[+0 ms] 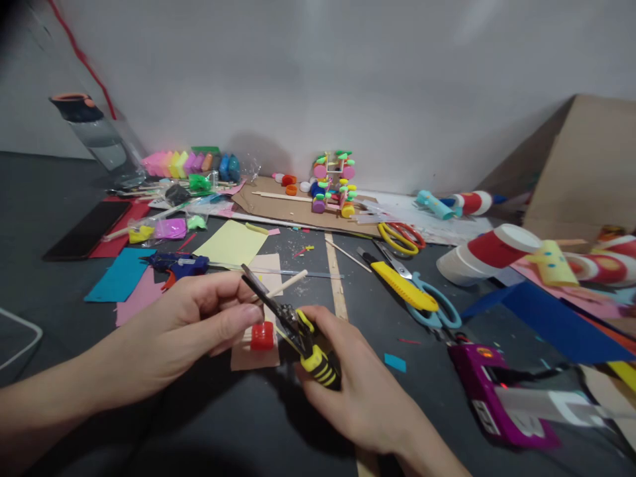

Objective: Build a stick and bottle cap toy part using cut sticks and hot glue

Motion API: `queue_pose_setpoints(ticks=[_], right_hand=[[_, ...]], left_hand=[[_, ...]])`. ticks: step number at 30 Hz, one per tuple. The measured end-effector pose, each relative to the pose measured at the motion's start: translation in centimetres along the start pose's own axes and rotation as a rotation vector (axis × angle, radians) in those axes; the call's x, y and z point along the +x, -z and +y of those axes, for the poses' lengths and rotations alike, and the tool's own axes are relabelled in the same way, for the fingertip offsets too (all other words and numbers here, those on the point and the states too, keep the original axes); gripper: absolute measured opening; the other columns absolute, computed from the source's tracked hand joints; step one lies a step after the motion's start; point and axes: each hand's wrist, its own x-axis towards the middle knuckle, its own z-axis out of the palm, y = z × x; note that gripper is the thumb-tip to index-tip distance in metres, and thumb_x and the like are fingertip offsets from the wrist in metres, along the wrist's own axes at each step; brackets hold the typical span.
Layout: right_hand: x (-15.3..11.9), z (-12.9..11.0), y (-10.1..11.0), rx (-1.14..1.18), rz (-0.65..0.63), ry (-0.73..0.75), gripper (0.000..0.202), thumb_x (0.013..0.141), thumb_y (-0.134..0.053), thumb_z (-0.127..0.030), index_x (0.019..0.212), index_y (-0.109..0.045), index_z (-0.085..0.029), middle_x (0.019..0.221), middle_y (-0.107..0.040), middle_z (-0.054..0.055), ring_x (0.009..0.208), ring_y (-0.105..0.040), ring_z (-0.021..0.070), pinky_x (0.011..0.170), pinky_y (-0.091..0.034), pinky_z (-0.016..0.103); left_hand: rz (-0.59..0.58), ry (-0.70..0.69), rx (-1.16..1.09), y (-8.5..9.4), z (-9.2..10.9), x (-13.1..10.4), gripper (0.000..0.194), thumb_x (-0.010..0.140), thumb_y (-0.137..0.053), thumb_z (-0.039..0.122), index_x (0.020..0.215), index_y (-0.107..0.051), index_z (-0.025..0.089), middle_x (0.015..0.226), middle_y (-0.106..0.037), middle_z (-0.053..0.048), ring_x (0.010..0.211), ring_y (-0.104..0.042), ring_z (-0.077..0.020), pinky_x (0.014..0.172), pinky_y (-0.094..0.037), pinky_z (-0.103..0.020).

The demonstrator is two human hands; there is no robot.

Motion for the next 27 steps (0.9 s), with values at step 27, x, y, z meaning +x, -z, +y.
queue_pose_setpoints(ticks=[27], right_hand=[[-0.19,-0.80,-0.40,0.025,-0.004,-0.019,0.030,0.084,-0.051,-0.019,0.113,-0.054,-0.027,0.103,-0.071,0.001,0.087,-0.069,0.0166,0.072,-0.055,0.020]], left_hand=[[0.095,-0.085,0.127,-0.31,-0.45,-0.31,0.030,0.097,-0.056,0.032,0.071,-0.053,0.017,0.063,-0.043,0.006,0.055,-0.035,-0.0065,0.049,-0.031,-0.015]])
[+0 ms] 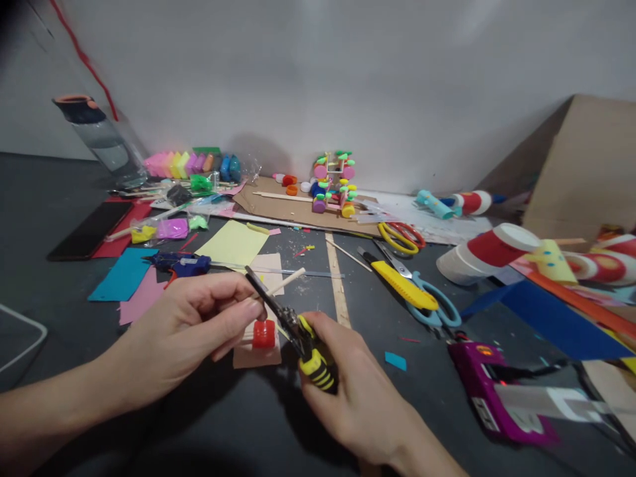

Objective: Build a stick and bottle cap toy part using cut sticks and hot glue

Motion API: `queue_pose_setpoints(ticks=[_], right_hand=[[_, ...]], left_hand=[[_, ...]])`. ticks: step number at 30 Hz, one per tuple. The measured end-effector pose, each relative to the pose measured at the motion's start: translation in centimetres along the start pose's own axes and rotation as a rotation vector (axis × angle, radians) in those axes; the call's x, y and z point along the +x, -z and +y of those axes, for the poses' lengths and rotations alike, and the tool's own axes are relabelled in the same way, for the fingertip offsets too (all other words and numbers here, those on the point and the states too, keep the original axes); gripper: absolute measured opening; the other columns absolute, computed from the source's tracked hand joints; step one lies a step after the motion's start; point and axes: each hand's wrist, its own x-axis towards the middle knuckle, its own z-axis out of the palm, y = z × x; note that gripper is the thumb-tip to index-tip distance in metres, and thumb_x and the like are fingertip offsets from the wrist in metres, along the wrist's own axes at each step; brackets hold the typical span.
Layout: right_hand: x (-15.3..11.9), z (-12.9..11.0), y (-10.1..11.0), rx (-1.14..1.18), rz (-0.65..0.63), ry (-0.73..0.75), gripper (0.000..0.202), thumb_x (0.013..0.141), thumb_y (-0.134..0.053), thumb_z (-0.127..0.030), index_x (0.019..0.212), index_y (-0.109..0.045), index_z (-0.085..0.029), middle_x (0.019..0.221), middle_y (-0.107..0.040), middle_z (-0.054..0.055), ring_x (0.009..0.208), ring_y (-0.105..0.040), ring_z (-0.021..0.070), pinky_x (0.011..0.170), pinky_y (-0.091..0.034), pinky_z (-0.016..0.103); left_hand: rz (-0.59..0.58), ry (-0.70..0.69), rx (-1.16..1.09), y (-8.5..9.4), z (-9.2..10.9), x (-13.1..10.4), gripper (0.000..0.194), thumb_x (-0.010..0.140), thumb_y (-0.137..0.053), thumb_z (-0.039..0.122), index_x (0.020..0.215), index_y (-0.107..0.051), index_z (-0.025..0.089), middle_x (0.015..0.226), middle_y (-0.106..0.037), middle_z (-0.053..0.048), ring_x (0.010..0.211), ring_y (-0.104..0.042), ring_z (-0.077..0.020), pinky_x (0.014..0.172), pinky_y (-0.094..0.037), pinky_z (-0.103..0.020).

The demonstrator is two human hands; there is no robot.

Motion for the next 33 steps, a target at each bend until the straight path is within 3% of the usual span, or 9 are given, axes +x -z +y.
queue_pose_setpoints(ticks=[8,19,25,33], right_hand=[[0.3,0.2,-0.4,0.095,-0.036,-0.081,0.032,0.085,-0.054,-0.019,0.116,-0.056,-0.025,0.104,-0.071,0.002,0.090,-0.069,0.0188,0.076,-0.056,0.024],[0.5,0.2,-0.6,0.134,-0.012,-0.071,0.039,0.086,-0.056,-0.022,0.124,-0.055,-0.029,0.112,-0.070,0.001,0.097,-0.069,0.0203,0.082,-0.057,0.026],[0.6,-0.4,-0.4,0.159,-0.039,-0.086,0.021,0.087,-0.052,-0.021,0.107,-0.058,-0.026,0.099,-0.071,0.001,0.083,-0.069,0.0183,0.067,-0.056,0.023],[0.2,-0.1,-1.0,0.070,-0.022,-0.099,0.019,0.086,-0.050,-0.020,0.102,-0.058,-0.025,0.094,-0.072,0.002,0.080,-0.069,0.0186,0.065,-0.055,0.025]], left_hand=[[0.082,-0.070,0.001,-0.2,-0.8,0.0,0.022,0.099,-0.055,0.037,0.085,-0.053,0.021,0.060,-0.047,0.008,0.053,-0.042,-0.0062,0.052,-0.036,-0.015],[0.036,-0.004,-0.161,-0.3,-0.2,0.3,0.023,0.099,-0.054,0.032,0.080,-0.051,0.019,0.049,-0.044,0.011,0.045,-0.040,-0.0038,0.049,-0.035,-0.013],[0.026,0.017,-0.176,-0.3,-0.2,0.5,0.025,0.099,-0.054,0.033,0.079,-0.051,0.018,0.047,-0.044,0.010,0.044,-0.039,-0.0036,0.047,-0.031,-0.013],[0.046,-0.019,-0.107,-0.5,-0.7,0.6,0.025,0.099,-0.053,0.032,0.079,-0.051,0.018,0.047,-0.045,0.010,0.042,-0.038,-0.0037,0.045,-0.030,-0.015]])
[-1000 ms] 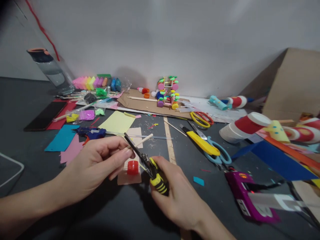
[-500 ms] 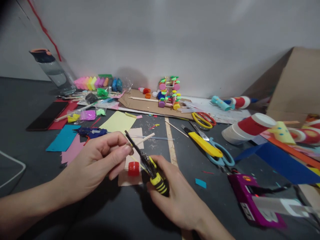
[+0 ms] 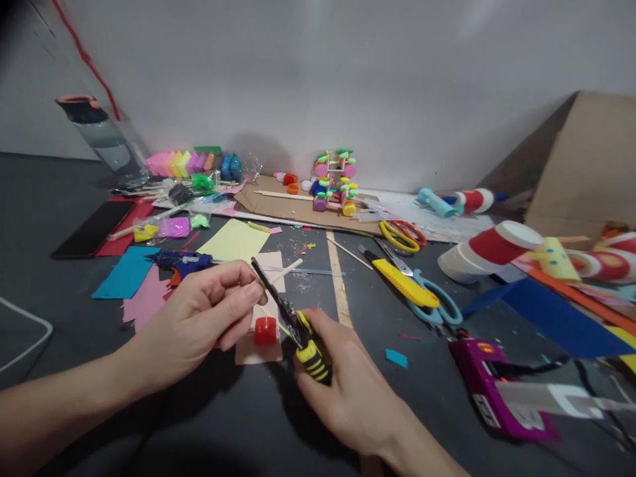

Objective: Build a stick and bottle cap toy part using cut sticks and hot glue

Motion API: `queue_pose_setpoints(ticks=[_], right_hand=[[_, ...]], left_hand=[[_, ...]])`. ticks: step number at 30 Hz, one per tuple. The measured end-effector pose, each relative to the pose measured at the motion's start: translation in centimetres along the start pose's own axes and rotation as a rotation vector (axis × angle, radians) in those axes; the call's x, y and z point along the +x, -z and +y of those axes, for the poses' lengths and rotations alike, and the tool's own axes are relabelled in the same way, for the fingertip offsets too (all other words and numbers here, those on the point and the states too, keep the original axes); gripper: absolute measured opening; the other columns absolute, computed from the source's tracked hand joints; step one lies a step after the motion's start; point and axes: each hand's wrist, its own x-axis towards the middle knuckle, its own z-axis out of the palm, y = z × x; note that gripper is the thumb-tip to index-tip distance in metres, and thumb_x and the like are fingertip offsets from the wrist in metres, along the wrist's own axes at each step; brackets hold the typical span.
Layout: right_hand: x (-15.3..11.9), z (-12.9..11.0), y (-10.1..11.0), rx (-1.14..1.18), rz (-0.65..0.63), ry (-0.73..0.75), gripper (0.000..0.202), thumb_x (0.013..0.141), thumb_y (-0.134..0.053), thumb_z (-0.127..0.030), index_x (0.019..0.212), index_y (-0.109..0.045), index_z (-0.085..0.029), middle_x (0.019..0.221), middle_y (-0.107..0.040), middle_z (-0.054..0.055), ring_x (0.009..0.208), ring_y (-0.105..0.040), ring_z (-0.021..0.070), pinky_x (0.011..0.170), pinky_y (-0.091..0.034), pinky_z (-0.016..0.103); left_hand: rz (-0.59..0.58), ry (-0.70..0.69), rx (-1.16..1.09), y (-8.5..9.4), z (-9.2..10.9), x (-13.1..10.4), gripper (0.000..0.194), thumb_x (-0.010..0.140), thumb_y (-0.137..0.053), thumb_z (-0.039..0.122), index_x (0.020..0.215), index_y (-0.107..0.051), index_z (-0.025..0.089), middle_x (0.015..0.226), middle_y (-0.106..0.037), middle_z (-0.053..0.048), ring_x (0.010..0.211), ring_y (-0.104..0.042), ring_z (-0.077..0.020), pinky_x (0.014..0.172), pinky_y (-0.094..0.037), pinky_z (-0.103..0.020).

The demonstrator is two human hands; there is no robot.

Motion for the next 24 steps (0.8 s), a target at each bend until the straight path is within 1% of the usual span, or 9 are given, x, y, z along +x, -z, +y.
queue_pose_setpoints(ticks=[3,7,10,12,15,17,19,21,24], right_hand=[[0.0,0.5,0.2,-0.016,0.012,-0.003,0.028,0.085,-0.054,-0.022,0.113,-0.060,-0.025,0.104,-0.072,0.003,0.089,-0.070,0.0209,0.072,-0.058,0.027],[-0.2,1.7,2.0,-0.082,0.004,0.011,0.050,0.089,-0.063,-0.044,0.135,-0.054,-0.025,0.126,-0.069,0.008,0.108,-0.069,0.0273,0.088,-0.059,0.036],[0.1,3.1,3.4,-0.174,0.041,0.010,0.056,0.094,-0.055,-0.058,0.139,-0.052,-0.024,0.131,-0.066,0.009,0.114,-0.067,0.0286,0.088,-0.060,0.037],[0.6,4.4,3.7,-0.303,0.103,-0.055,0.058,0.094,-0.053,-0.062,0.135,-0.053,-0.021,0.127,-0.068,0.011,0.111,-0.068,0.0288,0.085,-0.060,0.038],[1.6,6.5,3.2,-0.473,0.175,-0.146,0.060,0.090,-0.059,-0.062,0.124,-0.060,-0.013,0.114,-0.069,0.016,0.102,-0.067,0.0344,0.085,-0.057,0.048],[2.0,7.7,2.7,-0.515,0.197,-0.141,0.060,0.085,-0.063,-0.062,0.115,-0.065,-0.010,0.102,-0.070,0.018,0.096,-0.066,0.0382,0.084,-0.054,0.054],[2.1,8.0,2.5,-0.521,0.214,-0.092,0.057,0.084,-0.064,-0.063,0.107,-0.068,-0.011,0.097,-0.069,0.017,0.092,-0.065,0.0383,0.083,-0.053,0.055],[2.0,7.1,2.7,-0.492,0.274,-0.014,0.045,0.090,-0.061,-0.056,0.105,-0.069,-0.015,0.102,-0.068,0.015,0.097,-0.065,0.0357,0.086,-0.052,0.052],[1.6,4.1,3.0,-0.413,0.453,0.121,0.025,0.099,-0.055,-0.033,0.117,-0.062,-0.018,0.115,-0.065,0.012,0.107,-0.062,0.0276,0.094,-0.050,0.043]], left_hand=[[0.007,0.011,-0.009,0.1,0.0,0.0,0.024,0.099,-0.054,0.034,0.080,-0.052,0.018,0.048,-0.045,0.010,0.042,-0.037,-0.0035,0.046,-0.029,-0.015],[0.063,-0.040,0.007,0.4,0.4,-0.1,0.025,0.097,-0.057,0.036,0.080,-0.051,0.019,0.051,-0.046,0.010,0.045,-0.036,-0.0042,0.046,-0.030,-0.015],[0.144,-0.115,0.080,0.7,0.8,-0.3,0.026,0.098,-0.058,0.035,0.078,-0.050,0.020,0.054,-0.043,0.010,0.047,-0.033,-0.0049,0.047,-0.030,-0.016],[0.179,-0.163,0.155,0.8,0.9,-0.6,0.026,0.098,-0.058,0.035,0.078,-0.052,0.020,0.056,-0.042,0.009,0.050,-0.035,-0.0057,0.048,-0.031,-0.016],[0.164,-0.226,0.275,0.9,0.9,-0.9,0.023,0.099,-0.056,0.034,0.080,-0.055,0.020,0.062,-0.045,0.007,0.055,-0.040,-0.0065,0.051,-0.034,-0.016],[0.136,-0.262,0.355,0.9,0.7,-1.0,0.020,0.099,-0.056,0.031,0.083,-0.058,0.021,0.064,-0.047,0.007,0.057,-0.044,-0.0065,0.052,-0.035,-0.016],[0.121,-0.317,0.439,1.0,0.5,-0.9,0.017,0.099,-0.055,0.027,0.084,-0.059,0.021,0.065,-0.049,0.008,0.057,-0.046,-0.0062,0.052,-0.035,-0.016],[0.120,-0.388,0.554,1.1,0.3,-0.7,0.015,0.098,-0.054,0.021,0.084,-0.058,0.021,0.065,-0.051,0.008,0.057,-0.047,-0.0061,0.053,-0.035,-0.016],[0.095,-0.493,0.793,1.1,-0.4,-0.3,0.016,0.098,-0.053,0.016,0.084,-0.059,0.020,0.070,-0.058,0.007,0.060,-0.052,-0.0069,0.058,-0.037,-0.017]])
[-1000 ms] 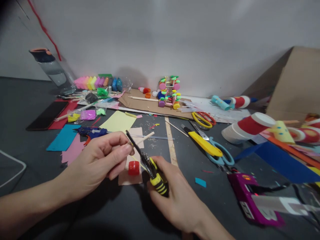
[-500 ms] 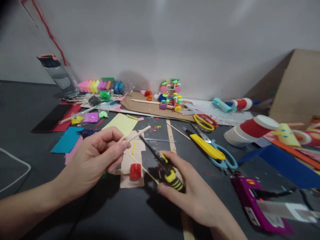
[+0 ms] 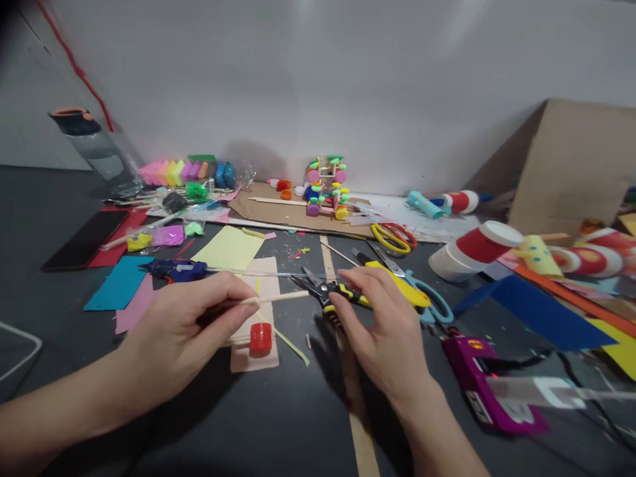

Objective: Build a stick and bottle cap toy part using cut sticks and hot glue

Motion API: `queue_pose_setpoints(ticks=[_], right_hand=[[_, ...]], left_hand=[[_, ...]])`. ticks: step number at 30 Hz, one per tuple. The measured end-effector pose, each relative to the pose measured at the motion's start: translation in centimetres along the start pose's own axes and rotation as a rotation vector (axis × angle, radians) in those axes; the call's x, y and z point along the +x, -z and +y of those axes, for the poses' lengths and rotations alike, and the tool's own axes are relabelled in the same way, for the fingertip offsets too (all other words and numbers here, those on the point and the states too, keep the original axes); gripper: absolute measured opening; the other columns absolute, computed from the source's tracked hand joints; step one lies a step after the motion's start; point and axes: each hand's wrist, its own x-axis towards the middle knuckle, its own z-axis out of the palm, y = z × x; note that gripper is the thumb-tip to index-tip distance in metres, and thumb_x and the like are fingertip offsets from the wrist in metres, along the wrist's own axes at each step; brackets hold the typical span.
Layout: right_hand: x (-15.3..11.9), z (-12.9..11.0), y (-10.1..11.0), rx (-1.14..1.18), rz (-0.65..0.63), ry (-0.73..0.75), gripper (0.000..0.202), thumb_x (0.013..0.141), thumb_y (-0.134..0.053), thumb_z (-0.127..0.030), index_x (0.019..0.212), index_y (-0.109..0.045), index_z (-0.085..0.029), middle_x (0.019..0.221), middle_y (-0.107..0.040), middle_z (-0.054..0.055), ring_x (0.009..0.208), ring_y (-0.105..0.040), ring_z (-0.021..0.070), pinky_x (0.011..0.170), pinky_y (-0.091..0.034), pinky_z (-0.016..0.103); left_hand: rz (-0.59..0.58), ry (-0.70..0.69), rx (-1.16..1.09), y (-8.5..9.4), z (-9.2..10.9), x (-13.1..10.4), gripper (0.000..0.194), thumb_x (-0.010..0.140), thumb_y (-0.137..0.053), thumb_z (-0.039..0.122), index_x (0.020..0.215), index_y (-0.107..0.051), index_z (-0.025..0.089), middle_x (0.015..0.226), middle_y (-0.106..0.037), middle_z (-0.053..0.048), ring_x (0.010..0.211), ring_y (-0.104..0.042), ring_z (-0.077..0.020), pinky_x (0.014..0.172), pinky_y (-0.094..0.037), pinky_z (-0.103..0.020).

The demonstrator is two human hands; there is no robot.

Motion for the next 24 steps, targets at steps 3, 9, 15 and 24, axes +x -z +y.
queue_pose_setpoints(ticks=[3,9,15,24], right_hand=[[0.4,-2.9,0.8,0.156,-0.002,0.231,0.032,0.096,-0.061,-0.020,0.128,-0.057,-0.018,0.120,-0.063,0.012,0.111,-0.060,0.0248,0.095,-0.047,0.039],[0.4,-4.2,-0.3,0.312,-0.243,0.268,0.016,0.102,-0.048,-0.014,0.103,-0.063,-0.015,0.080,-0.062,0.004,0.072,-0.055,0.0154,0.065,-0.042,0.026],[0.2,-4.3,-0.6,0.243,-0.322,0.227,0.022,0.103,-0.045,-0.019,0.094,-0.065,-0.016,0.077,-0.062,0.003,0.069,-0.054,0.0144,0.063,-0.038,0.025],[0.2,-1.6,-1.0,-0.074,-0.265,-0.035,0.024,0.100,-0.051,-0.019,0.080,-0.064,-0.016,0.067,-0.061,0.002,0.062,-0.057,0.0158,0.059,-0.038,0.027]], left_hand=[[-0.075,-0.162,0.190,-1.0,-0.6,-0.2,0.018,0.100,-0.049,0.015,0.085,-0.059,0.017,0.074,-0.062,0.002,0.062,-0.055,-0.0101,0.058,-0.037,-0.022],[-0.169,-0.334,0.388,-2.2,-1.6,-0.5,0.014,0.096,-0.054,0.014,0.082,-0.056,0.016,0.070,-0.058,0.001,0.058,-0.050,-0.0137,0.052,-0.033,-0.027],[-0.258,-0.286,0.410,-2.4,-2.0,-0.4,0.014,0.094,-0.057,0.016,0.080,-0.052,0.018,0.069,-0.056,0.002,0.056,-0.048,-0.0143,0.053,-0.032,-0.026],[-0.259,-0.083,0.307,-2.2,-1.5,0.0,0.022,0.097,-0.046,0.015,0.076,-0.052,0.018,0.066,-0.056,0.001,0.056,-0.048,-0.0136,0.055,-0.029,-0.026]])
